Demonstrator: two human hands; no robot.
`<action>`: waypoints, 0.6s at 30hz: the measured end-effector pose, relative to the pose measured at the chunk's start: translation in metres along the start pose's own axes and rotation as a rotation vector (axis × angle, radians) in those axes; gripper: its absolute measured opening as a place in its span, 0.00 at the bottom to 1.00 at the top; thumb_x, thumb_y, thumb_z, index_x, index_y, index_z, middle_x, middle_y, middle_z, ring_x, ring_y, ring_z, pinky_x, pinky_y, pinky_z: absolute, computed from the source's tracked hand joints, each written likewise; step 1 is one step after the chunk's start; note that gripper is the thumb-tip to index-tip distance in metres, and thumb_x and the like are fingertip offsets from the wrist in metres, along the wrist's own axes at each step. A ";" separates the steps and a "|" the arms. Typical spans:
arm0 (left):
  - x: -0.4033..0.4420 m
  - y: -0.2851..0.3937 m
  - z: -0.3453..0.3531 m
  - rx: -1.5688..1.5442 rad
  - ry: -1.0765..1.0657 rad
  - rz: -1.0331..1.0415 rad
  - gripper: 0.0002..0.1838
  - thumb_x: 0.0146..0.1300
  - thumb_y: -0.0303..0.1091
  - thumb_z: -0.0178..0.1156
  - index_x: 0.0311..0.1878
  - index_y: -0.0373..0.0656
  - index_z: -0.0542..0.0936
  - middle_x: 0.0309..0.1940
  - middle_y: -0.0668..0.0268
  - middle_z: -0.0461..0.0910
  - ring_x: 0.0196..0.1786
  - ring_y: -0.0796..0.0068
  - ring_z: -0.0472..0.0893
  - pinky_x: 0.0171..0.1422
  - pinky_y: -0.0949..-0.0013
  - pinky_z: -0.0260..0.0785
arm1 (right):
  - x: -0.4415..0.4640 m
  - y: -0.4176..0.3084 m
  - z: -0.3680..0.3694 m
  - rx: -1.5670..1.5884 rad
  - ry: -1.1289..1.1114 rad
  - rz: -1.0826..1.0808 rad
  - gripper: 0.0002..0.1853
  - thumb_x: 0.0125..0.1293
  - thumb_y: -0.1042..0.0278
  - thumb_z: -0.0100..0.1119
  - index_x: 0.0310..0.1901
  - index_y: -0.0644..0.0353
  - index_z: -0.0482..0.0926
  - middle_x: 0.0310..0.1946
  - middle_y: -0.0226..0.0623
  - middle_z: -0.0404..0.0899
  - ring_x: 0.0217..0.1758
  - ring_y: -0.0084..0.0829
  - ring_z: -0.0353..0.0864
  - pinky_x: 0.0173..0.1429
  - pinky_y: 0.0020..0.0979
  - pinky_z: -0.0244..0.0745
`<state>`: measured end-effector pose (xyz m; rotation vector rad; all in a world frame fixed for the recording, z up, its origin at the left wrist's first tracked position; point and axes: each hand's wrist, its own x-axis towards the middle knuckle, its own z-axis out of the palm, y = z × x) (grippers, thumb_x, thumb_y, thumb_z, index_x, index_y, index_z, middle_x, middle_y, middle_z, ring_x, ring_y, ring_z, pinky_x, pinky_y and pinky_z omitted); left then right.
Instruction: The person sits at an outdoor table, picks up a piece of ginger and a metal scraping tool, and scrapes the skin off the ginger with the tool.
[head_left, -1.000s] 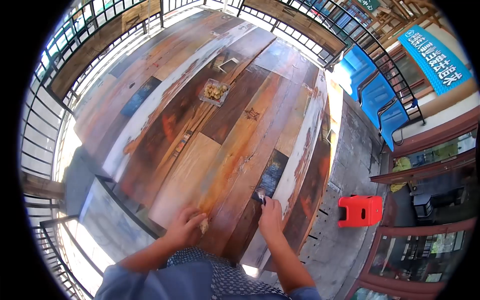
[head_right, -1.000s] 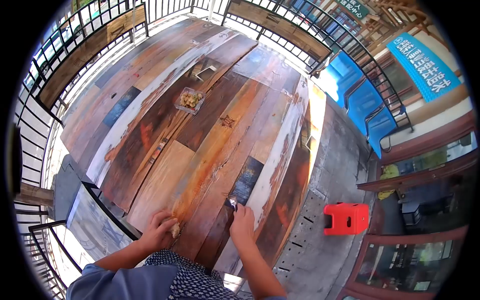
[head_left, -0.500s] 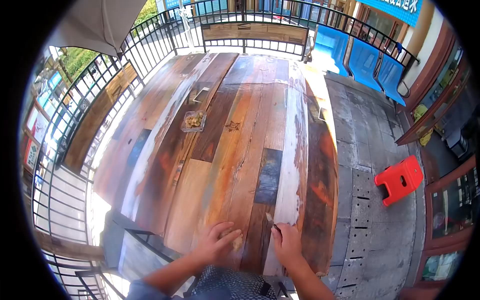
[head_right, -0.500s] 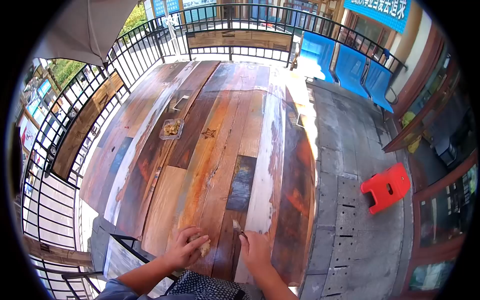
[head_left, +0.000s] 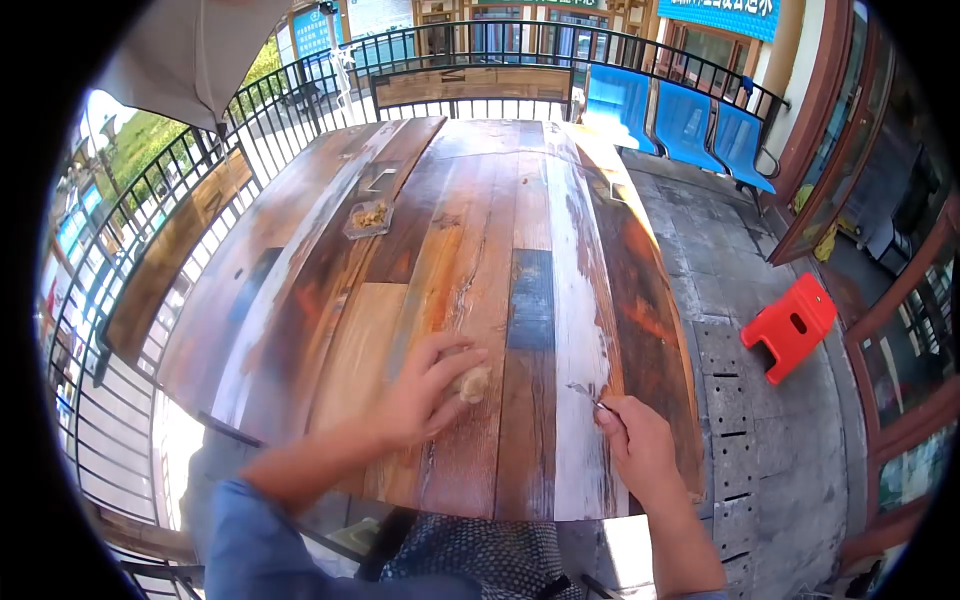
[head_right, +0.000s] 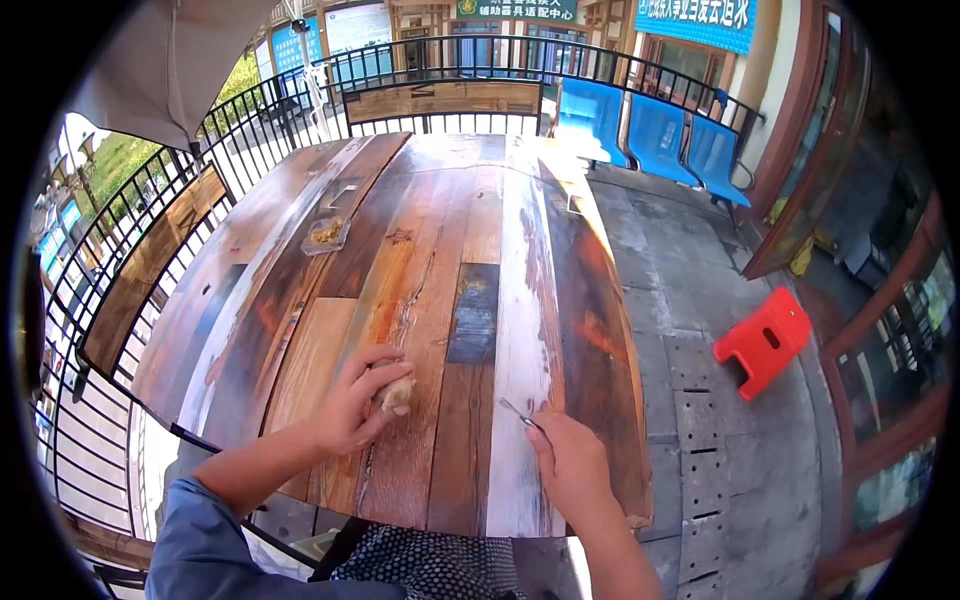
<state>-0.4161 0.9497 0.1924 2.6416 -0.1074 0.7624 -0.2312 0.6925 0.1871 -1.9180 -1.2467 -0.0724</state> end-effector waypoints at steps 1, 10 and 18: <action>-0.007 0.005 -0.005 -0.203 0.056 -0.142 0.29 0.62 0.28 0.61 0.67 0.44 0.68 0.62 0.54 0.68 0.65 0.54 0.69 0.70 0.56 0.60 | -0.005 -0.005 0.003 0.006 0.014 0.005 0.05 0.68 0.70 0.58 0.41 0.62 0.78 0.32 0.46 0.80 0.36 0.48 0.80 0.42 0.41 0.74; -0.092 0.046 -0.032 -1.815 0.278 -0.642 0.19 0.74 0.37 0.53 0.63 0.42 0.67 0.56 0.57 0.74 0.60 0.59 0.76 0.66 0.57 0.69 | -0.066 -0.075 0.051 1.334 0.149 0.339 0.08 0.73 0.69 0.56 0.48 0.62 0.75 0.28 0.29 0.75 0.32 0.22 0.75 0.42 0.25 0.70; -0.093 0.051 -0.051 -1.515 0.123 -0.559 0.25 0.72 0.33 0.57 0.67 0.41 0.61 0.58 0.58 0.73 0.61 0.63 0.75 0.66 0.58 0.70 | -0.037 -0.124 0.057 1.131 0.026 0.323 0.07 0.74 0.70 0.54 0.46 0.64 0.75 0.28 0.30 0.76 0.34 0.26 0.77 0.44 0.28 0.75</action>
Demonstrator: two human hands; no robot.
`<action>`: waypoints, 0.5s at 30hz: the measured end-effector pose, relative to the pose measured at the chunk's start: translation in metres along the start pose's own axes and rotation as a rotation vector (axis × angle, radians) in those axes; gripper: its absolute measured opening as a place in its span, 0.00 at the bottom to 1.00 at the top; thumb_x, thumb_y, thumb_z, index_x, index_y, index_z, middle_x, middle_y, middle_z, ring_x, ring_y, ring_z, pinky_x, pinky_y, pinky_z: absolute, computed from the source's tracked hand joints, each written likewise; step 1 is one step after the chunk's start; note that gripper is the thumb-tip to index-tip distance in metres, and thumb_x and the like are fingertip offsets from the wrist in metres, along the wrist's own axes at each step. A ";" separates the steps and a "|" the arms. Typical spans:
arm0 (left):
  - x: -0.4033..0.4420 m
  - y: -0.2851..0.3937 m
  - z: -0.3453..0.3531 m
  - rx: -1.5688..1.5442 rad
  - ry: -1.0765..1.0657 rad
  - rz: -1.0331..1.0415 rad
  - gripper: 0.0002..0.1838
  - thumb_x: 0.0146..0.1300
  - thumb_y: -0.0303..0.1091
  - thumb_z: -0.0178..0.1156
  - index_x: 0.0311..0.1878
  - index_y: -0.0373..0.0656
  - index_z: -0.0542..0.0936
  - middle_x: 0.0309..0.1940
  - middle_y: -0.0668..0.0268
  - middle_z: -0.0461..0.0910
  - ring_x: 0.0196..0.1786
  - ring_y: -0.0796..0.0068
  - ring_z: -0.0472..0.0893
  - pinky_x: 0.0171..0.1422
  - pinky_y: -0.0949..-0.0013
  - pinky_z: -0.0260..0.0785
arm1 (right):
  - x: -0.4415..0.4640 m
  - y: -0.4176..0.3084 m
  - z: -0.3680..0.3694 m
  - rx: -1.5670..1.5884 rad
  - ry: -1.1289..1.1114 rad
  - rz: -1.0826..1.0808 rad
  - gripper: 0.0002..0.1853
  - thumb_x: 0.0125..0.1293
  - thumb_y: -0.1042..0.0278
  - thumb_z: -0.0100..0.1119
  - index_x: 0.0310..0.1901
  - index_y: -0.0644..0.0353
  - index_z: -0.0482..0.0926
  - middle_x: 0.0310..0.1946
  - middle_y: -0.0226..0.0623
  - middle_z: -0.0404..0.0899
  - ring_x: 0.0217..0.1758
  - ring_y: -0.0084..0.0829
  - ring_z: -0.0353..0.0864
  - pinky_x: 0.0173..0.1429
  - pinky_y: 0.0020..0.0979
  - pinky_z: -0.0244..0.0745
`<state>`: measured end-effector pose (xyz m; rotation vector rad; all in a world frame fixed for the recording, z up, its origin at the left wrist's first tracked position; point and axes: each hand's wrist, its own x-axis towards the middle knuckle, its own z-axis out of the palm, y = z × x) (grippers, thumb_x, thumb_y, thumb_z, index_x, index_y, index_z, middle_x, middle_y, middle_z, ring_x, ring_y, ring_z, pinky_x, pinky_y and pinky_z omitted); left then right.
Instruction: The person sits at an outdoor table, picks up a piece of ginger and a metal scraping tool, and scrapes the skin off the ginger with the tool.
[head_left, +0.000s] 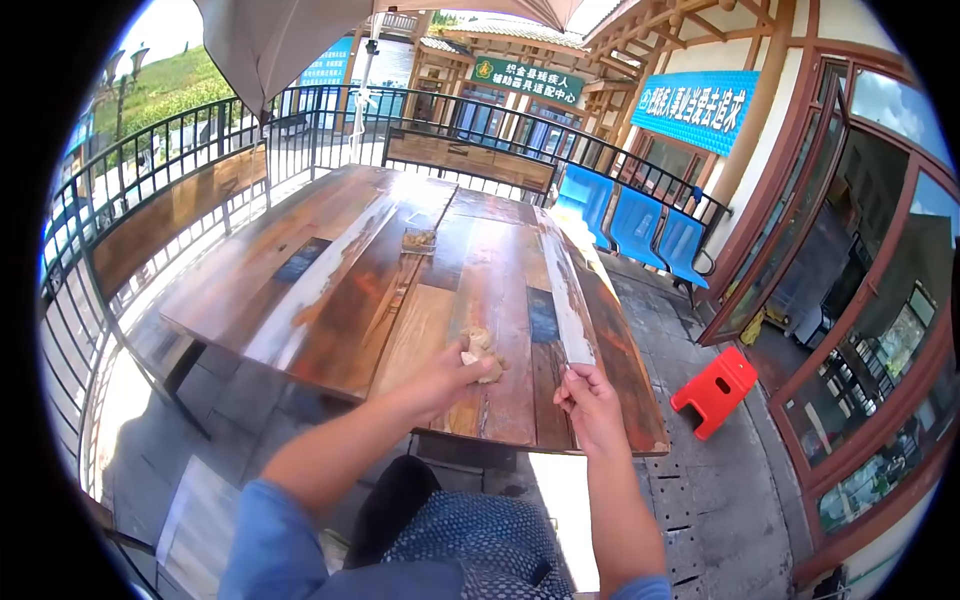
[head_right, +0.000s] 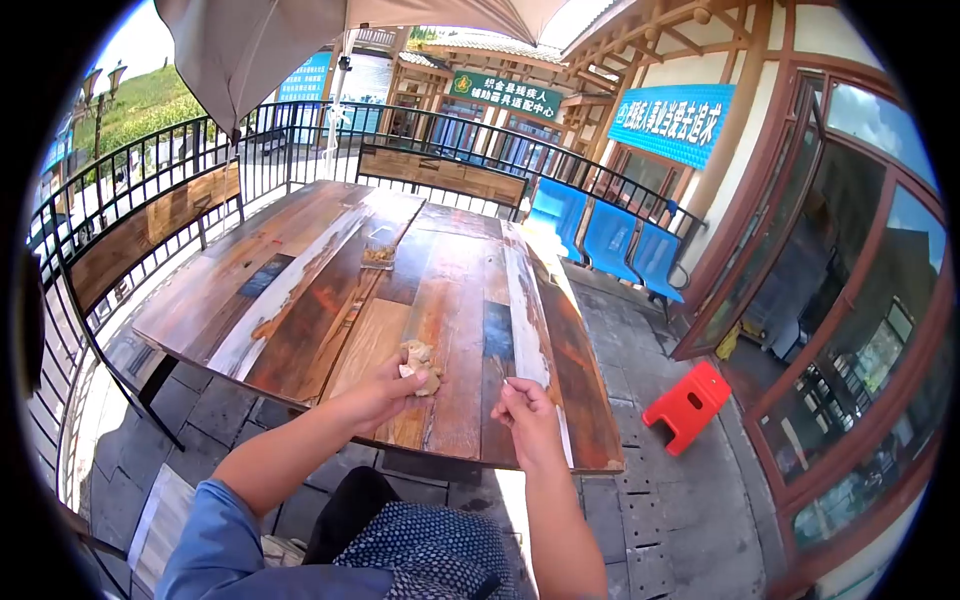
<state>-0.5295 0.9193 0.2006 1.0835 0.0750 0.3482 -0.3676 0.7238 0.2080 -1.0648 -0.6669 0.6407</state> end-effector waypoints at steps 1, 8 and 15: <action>0.003 -0.003 -0.003 0.059 -0.001 -0.015 0.26 0.72 0.35 0.57 0.69 0.44 0.59 0.58 0.58 0.74 0.61 0.63 0.76 0.66 0.58 0.70 | 0.004 -0.001 0.001 -0.027 0.001 -0.012 0.07 0.74 0.69 0.54 0.46 0.63 0.75 0.28 0.30 0.76 0.34 0.26 0.77 0.44 0.28 0.75; 0.054 -0.008 -0.017 -0.034 -0.014 -0.011 0.25 0.73 0.37 0.55 0.69 0.45 0.61 0.57 0.61 0.75 0.58 0.65 0.77 0.65 0.60 0.70 | 0.054 0.004 -0.004 0.087 -0.011 0.133 0.06 0.74 0.67 0.54 0.45 0.60 0.75 0.32 0.31 0.77 0.38 0.27 0.77 0.46 0.29 0.73; 0.126 -0.015 -0.037 0.007 0.069 -0.045 0.22 0.72 0.41 0.58 0.64 0.45 0.67 0.51 0.66 0.78 0.52 0.71 0.80 0.54 0.66 0.71 | 0.121 0.017 -0.007 -0.150 -0.050 -0.095 0.06 0.69 0.68 0.62 0.44 0.58 0.76 0.35 0.29 0.79 0.42 0.23 0.76 0.50 0.28 0.69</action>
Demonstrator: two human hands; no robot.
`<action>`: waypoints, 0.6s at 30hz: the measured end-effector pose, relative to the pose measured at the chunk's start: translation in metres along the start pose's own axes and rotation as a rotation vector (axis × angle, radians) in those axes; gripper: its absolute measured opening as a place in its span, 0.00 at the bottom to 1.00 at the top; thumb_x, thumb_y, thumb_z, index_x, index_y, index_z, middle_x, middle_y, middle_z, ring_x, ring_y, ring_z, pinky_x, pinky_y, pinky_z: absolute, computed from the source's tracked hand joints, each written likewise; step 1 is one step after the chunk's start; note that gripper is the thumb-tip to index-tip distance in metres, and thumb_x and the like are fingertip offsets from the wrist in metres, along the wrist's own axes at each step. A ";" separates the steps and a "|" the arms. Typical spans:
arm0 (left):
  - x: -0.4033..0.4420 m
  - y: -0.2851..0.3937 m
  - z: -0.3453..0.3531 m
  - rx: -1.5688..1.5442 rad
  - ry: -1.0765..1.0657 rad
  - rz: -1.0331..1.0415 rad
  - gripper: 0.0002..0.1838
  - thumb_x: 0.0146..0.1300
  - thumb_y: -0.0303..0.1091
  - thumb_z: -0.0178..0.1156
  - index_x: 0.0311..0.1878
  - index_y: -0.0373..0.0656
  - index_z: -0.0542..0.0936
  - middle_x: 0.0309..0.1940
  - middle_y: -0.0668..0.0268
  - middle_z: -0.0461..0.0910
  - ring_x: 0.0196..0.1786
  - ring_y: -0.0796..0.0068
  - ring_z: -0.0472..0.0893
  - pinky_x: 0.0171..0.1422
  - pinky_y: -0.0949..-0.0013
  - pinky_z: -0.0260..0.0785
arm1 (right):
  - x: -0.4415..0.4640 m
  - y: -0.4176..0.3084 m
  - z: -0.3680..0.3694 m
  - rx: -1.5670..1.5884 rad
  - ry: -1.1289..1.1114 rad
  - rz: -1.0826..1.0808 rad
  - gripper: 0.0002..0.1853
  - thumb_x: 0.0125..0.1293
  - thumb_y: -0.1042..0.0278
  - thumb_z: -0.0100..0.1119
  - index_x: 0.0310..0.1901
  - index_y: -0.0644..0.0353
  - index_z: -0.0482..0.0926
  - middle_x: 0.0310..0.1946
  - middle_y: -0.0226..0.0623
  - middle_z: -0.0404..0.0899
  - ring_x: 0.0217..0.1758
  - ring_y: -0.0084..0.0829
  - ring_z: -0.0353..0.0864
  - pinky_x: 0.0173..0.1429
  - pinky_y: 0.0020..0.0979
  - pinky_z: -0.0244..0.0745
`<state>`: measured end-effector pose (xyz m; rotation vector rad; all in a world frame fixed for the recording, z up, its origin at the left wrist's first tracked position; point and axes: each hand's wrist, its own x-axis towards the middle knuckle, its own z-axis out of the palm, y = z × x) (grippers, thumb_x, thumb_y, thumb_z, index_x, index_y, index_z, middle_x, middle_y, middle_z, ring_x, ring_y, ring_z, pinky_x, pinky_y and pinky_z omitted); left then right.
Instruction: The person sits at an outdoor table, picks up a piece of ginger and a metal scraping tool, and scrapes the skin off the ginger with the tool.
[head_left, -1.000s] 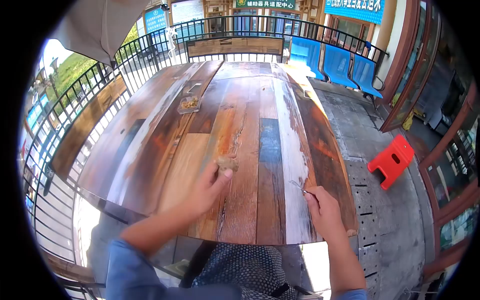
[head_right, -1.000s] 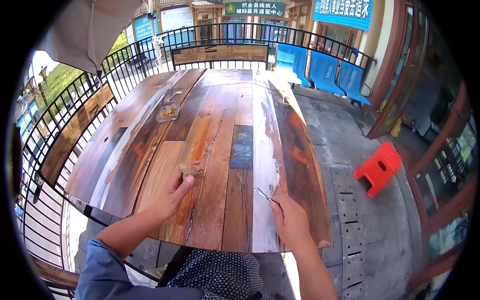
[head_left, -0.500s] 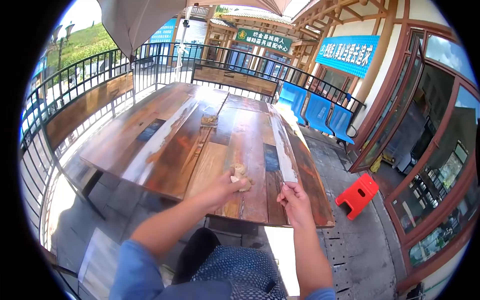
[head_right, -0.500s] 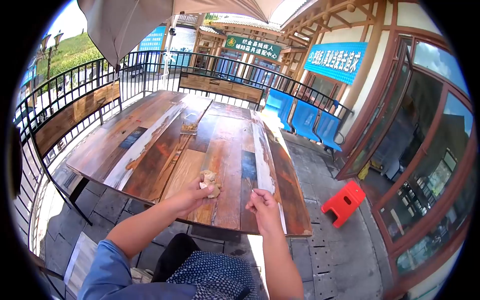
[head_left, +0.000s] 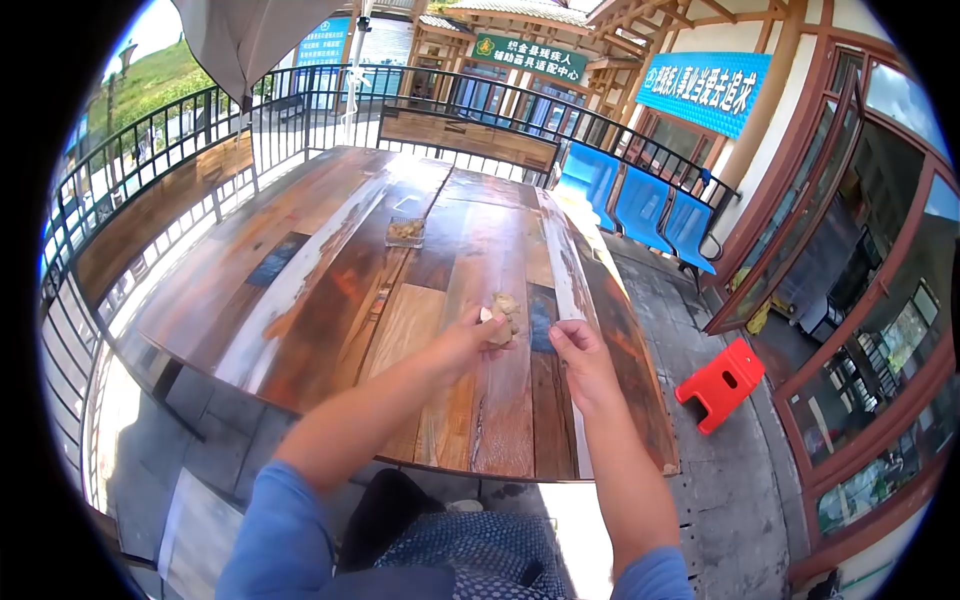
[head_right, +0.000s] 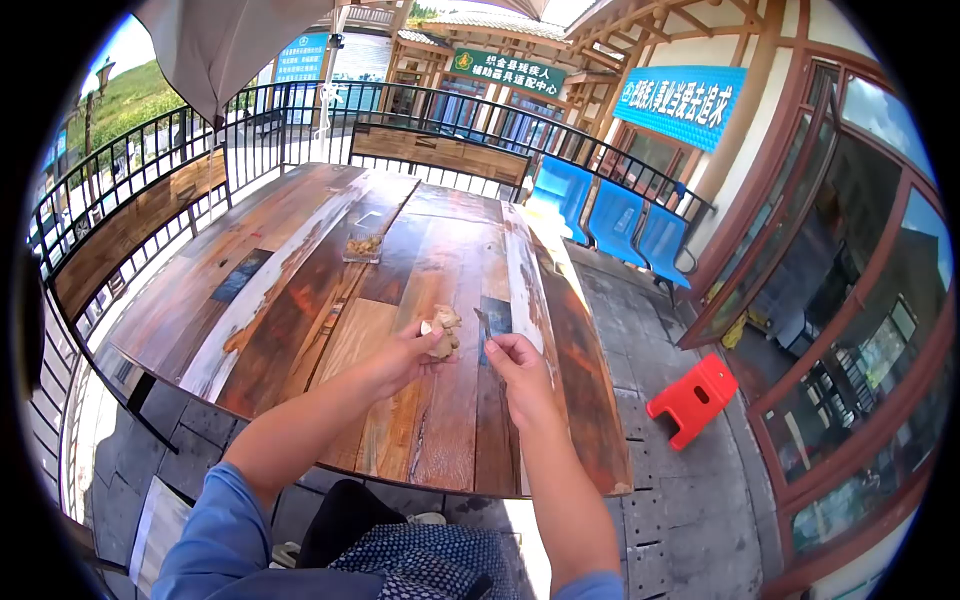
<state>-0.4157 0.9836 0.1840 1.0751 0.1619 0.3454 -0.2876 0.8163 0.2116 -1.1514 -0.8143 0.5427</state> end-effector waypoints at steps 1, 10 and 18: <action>0.008 -0.001 -0.004 -0.019 0.017 -0.002 0.22 0.72 0.42 0.58 0.63 0.45 0.68 0.50 0.66 0.79 0.51 0.71 0.80 0.53 0.66 0.71 | 0.009 -0.002 0.001 -0.027 -0.006 0.007 0.07 0.70 0.68 0.61 0.44 0.58 0.76 0.35 0.29 0.79 0.41 0.21 0.75 0.48 0.25 0.68; 0.030 -0.031 -0.023 0.189 0.157 0.170 0.28 0.71 0.41 0.60 0.67 0.40 0.65 0.51 0.63 0.79 0.51 0.71 0.80 0.55 0.68 0.71 | 0.058 0.037 -0.009 0.056 -0.008 0.080 0.07 0.72 0.64 0.58 0.45 0.58 0.76 0.32 0.28 0.79 0.35 0.18 0.72 0.41 0.22 0.63; 0.019 -0.023 -0.017 0.320 0.197 0.150 0.23 0.72 0.41 0.58 0.64 0.41 0.68 0.51 0.65 0.77 0.52 0.76 0.77 0.56 0.69 0.71 | 0.041 0.062 -0.020 -0.013 0.019 0.112 0.07 0.71 0.67 0.59 0.45 0.61 0.78 0.27 0.25 0.75 0.32 0.18 0.72 0.38 0.23 0.65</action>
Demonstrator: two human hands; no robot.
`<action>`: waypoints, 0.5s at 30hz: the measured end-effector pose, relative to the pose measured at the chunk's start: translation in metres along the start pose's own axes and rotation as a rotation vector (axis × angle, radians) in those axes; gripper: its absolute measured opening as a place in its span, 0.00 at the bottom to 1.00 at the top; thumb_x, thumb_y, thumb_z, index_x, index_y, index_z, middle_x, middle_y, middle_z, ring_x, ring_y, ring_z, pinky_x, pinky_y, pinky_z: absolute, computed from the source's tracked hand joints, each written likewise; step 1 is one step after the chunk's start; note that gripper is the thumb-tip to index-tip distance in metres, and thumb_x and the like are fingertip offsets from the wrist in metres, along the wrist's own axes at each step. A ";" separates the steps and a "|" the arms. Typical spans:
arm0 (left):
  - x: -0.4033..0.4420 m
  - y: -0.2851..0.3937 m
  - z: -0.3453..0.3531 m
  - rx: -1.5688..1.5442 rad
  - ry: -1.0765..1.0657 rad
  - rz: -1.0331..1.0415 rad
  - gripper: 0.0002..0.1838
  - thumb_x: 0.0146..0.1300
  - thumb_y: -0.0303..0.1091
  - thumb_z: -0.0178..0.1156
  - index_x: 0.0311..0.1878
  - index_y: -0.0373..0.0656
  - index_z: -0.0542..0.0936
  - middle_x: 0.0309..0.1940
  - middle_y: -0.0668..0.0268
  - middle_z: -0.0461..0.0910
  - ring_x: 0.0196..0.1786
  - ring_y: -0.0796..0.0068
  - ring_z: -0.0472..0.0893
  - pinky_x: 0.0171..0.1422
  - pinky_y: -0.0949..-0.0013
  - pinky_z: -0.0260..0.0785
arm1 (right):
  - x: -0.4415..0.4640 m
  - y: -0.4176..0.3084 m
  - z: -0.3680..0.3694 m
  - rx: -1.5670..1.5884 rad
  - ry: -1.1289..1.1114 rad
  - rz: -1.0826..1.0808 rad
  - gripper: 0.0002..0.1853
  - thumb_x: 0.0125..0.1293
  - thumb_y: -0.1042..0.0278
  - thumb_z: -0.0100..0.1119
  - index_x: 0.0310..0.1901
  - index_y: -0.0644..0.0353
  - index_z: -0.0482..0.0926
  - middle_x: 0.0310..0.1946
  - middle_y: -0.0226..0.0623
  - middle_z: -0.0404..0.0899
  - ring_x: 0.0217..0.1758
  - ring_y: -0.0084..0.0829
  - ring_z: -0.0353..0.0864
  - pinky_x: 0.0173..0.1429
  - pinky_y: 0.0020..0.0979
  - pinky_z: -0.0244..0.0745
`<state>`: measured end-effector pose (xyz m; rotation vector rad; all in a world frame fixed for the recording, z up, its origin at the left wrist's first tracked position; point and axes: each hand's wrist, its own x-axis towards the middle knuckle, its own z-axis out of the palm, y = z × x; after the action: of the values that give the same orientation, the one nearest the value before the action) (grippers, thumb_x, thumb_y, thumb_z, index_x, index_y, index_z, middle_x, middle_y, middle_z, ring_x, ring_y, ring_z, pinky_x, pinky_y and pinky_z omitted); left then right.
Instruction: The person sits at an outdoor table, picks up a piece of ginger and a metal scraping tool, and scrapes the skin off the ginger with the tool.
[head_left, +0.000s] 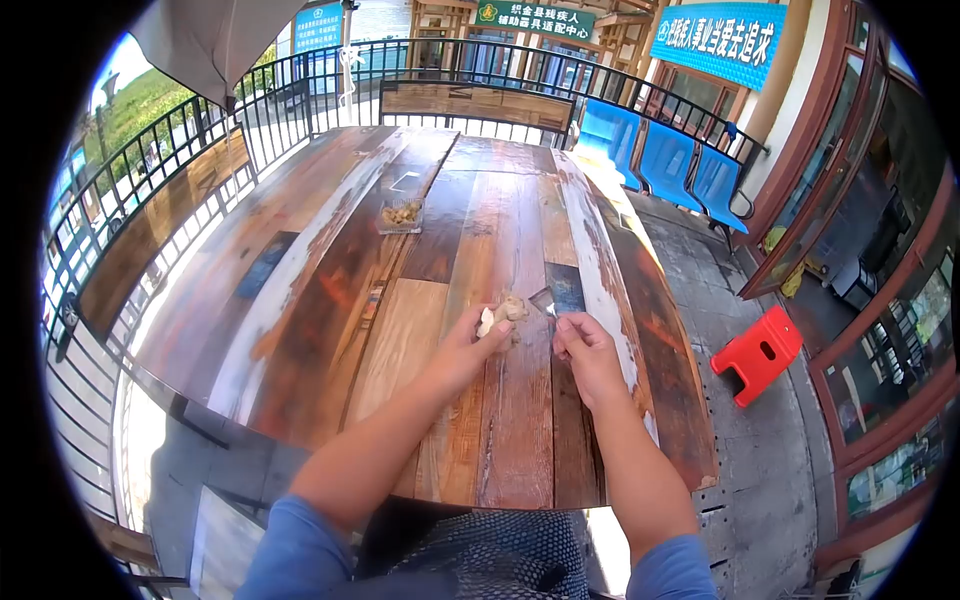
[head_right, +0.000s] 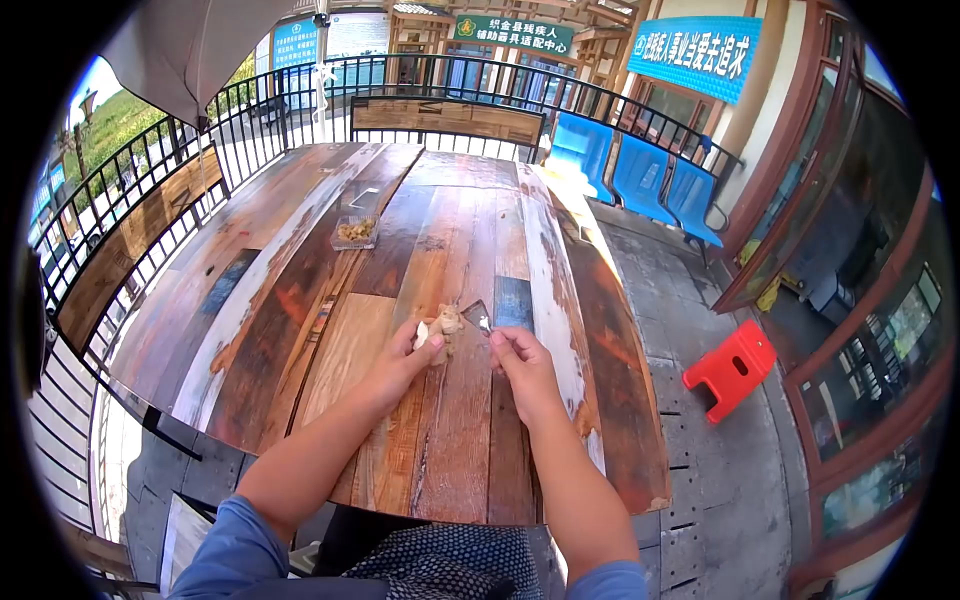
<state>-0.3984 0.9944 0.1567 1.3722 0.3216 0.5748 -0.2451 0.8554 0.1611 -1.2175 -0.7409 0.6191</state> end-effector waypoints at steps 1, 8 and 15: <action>0.001 0.001 0.001 -0.041 -0.026 -0.050 0.21 0.72 0.42 0.58 0.62 0.45 0.70 0.51 0.67 0.77 0.52 0.78 0.75 0.55 0.69 0.70 | -0.003 -0.007 0.002 0.013 0.016 0.006 0.07 0.71 0.67 0.59 0.45 0.61 0.78 0.27 0.25 0.75 0.32 0.18 0.72 0.38 0.23 0.65; 0.010 -0.009 -0.001 -0.219 -0.064 -0.094 0.17 0.73 0.41 0.56 0.59 0.47 0.70 0.51 0.67 0.78 0.53 0.74 0.77 0.54 0.64 0.72 | -0.004 -0.017 -0.006 0.168 0.005 -0.035 0.10 0.63 0.73 0.67 0.45 0.63 0.80 0.32 0.29 0.80 0.35 0.20 0.78 0.42 0.23 0.71; 0.009 -0.013 0.000 -0.109 -0.039 -0.095 0.13 0.72 0.37 0.58 0.54 0.46 0.71 0.50 0.66 0.78 0.52 0.72 0.79 0.56 0.59 0.75 | -0.005 -0.020 -0.008 0.294 0.011 0.026 0.10 0.65 0.69 0.67 0.45 0.62 0.81 0.34 0.32 0.81 0.36 0.22 0.80 0.42 0.25 0.72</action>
<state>-0.3883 0.9989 0.1449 1.2550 0.3175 0.4799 -0.2410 0.8416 0.1782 -0.9598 -0.6019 0.7155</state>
